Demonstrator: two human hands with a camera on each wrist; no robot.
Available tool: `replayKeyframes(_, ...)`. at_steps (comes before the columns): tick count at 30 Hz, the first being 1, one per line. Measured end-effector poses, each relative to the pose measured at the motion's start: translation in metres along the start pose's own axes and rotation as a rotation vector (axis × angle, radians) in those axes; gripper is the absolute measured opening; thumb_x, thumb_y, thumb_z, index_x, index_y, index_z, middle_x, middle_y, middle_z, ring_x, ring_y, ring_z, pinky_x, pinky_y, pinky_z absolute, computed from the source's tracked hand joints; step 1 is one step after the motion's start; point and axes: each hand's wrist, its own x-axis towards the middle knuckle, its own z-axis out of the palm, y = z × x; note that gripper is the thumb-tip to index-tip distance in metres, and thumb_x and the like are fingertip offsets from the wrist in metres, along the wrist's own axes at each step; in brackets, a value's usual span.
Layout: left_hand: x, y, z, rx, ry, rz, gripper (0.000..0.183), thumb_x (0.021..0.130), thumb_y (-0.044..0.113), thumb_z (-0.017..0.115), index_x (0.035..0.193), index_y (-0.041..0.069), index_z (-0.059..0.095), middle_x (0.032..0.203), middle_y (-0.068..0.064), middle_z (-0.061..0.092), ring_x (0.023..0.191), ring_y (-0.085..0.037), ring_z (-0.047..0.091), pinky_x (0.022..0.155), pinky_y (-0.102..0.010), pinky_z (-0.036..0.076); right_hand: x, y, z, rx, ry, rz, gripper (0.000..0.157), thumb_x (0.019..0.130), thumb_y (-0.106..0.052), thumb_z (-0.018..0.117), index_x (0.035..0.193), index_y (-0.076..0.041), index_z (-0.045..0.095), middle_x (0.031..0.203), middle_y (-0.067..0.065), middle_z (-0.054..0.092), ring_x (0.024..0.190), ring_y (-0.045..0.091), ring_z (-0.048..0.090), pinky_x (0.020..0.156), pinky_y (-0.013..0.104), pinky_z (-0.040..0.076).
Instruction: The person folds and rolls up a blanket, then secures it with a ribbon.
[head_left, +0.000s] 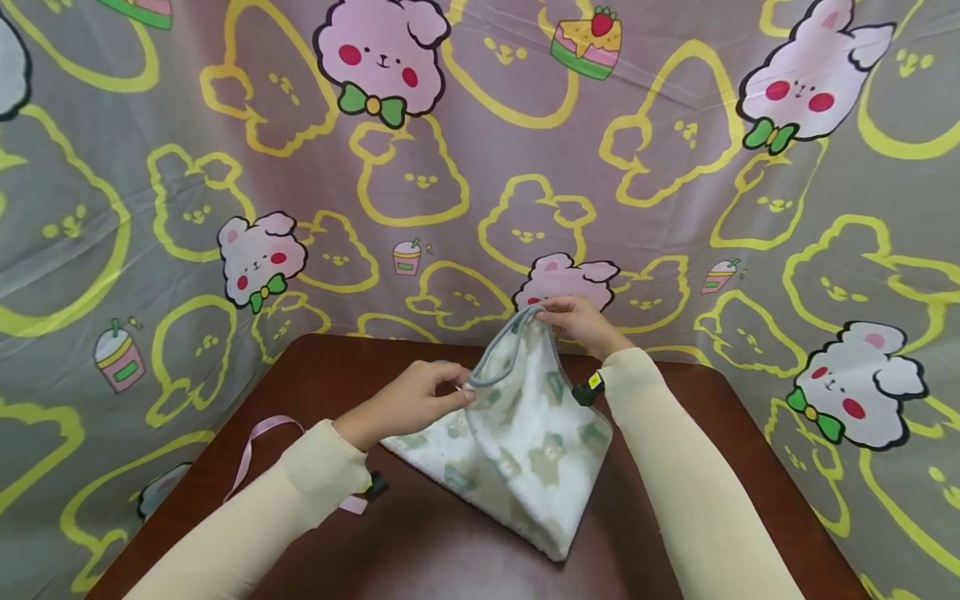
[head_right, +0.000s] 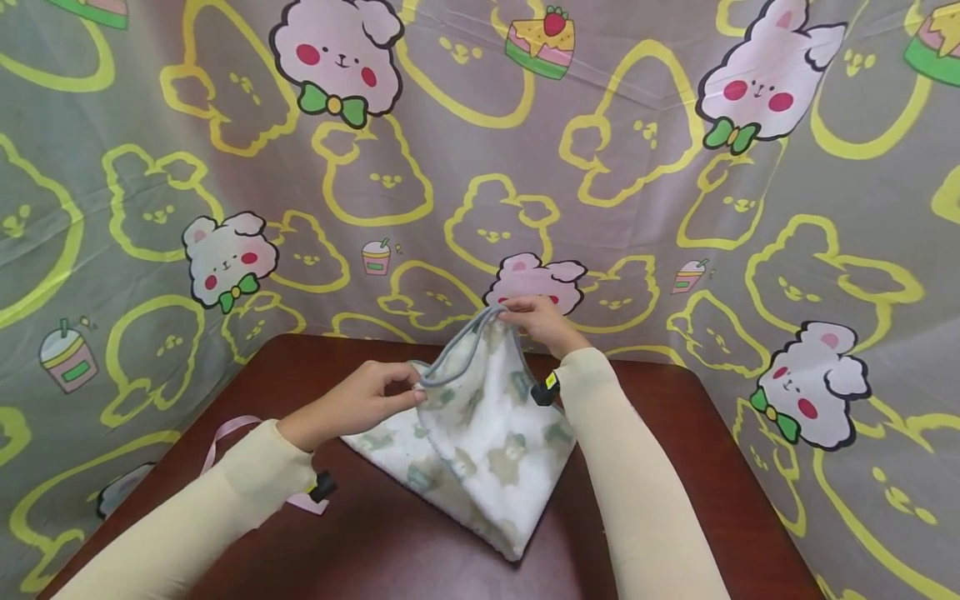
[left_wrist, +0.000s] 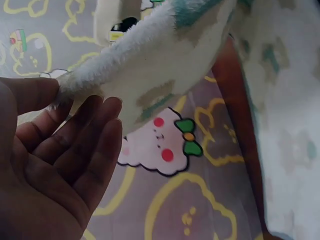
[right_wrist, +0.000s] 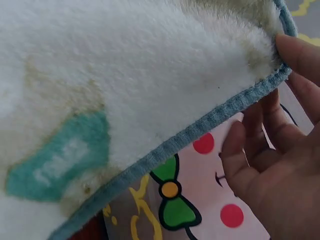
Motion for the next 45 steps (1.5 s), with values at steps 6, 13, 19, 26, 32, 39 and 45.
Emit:
replayKeyframes(6, -0.007, -0.012, -0.008, 0.016, -0.001, -0.048, 0.010, 0.096, 0.027, 0.064, 0.087, 0.022, 0.063, 0.087, 0.010, 0.063, 0.061, -0.009, 0.046, 0.061, -0.030, 0.043, 0.007, -0.002, 0.011, -0.070, 0.004, 0.018, 0.041, 0.094, -0.023, 0.067, 0.129, -0.003, 0.061, 0.132, 0.013, 0.055, 0.114, 0.027, 0.052, 0.097, 0.052, 0.041)
replayKeyframes(13, -0.018, -0.032, -0.012, -0.029, 0.038, -0.133, 0.007, 0.094, 0.024, 0.066, 0.089, 0.020, 0.066, 0.085, 0.008, 0.065, 0.062, -0.008, 0.051, 0.059, -0.027, 0.045, 0.023, 0.006, 0.030, -0.149, 0.051, -0.025, 0.037, 0.094, -0.025, 0.067, 0.125, -0.006, 0.064, 0.119, 0.011, 0.059, 0.104, 0.025, 0.055, 0.089, 0.049, 0.046)
replayKeyframes(19, -0.033, -0.057, -0.004, -0.280, 0.093, -0.216, 0.014, 0.094, 0.004, 0.060, 0.105, 0.003, 0.051, 0.084, -0.009, 0.066, 0.079, -0.021, 0.068, 0.072, -0.037, 0.056, 0.032, 0.013, 0.050, -0.172, 0.075, -0.007, 0.031, 0.094, -0.025, 0.067, 0.120, -0.008, 0.068, 0.105, 0.009, 0.060, 0.090, 0.022, 0.053, 0.080, 0.048, 0.047)
replayKeyframes(26, -0.043, -0.069, 0.006, -0.172, 0.107, -0.237, 0.031, 0.090, -0.003, 0.053, 0.117, 0.009, 0.061, 0.082, -0.003, 0.066, 0.070, -0.023, 0.068, 0.063, -0.033, 0.055, 0.037, 0.020, 0.062, -0.163, 0.063, 0.013, 0.030, 0.095, -0.024, 0.066, 0.120, -0.008, 0.067, 0.106, 0.008, 0.062, 0.094, 0.023, 0.054, 0.083, 0.049, 0.048)
replayKeyframes(32, -0.043, -0.069, -0.002, -0.136, 0.119, -0.258, 0.008, 0.094, 0.020, 0.065, 0.092, 0.012, 0.065, 0.075, 0.002, 0.067, 0.070, -0.022, 0.067, 0.063, -0.032, 0.054, 0.046, 0.021, 0.075, -0.210, 0.094, -0.038, 0.028, 0.094, -0.020, 0.067, 0.116, -0.003, 0.069, 0.106, 0.009, 0.065, 0.093, 0.021, 0.055, 0.079, 0.034, 0.046)
replayKeyframes(39, -0.043, -0.081, -0.015, -0.083, 0.153, -0.416, 0.016, 0.096, 0.027, 0.064, 0.087, 0.014, 0.069, 0.079, 0.001, 0.066, 0.069, -0.018, 0.064, 0.063, -0.033, 0.053, 0.057, 0.018, 0.099, -0.324, 0.180, -0.033, 0.026, 0.094, -0.024, 0.067, 0.115, -0.008, 0.070, 0.103, 0.008, 0.066, 0.092, 0.022, 0.058, 0.076, 0.036, 0.047)
replayKeyframes(45, -0.051, -0.101, -0.020, -0.046, 0.144, -0.525, 0.016, 0.095, 0.024, 0.064, 0.087, 0.012, 0.072, 0.073, -0.003, 0.064, 0.065, -0.018, 0.059, 0.056, -0.032, 0.046, 0.063, 0.022, 0.129, -0.459, 0.225, -0.017, 0.027, 0.095, -0.028, 0.065, 0.118, -0.013, 0.070, 0.115, 0.005, 0.068, 0.106, 0.024, 0.061, 0.087, 0.041, 0.047)
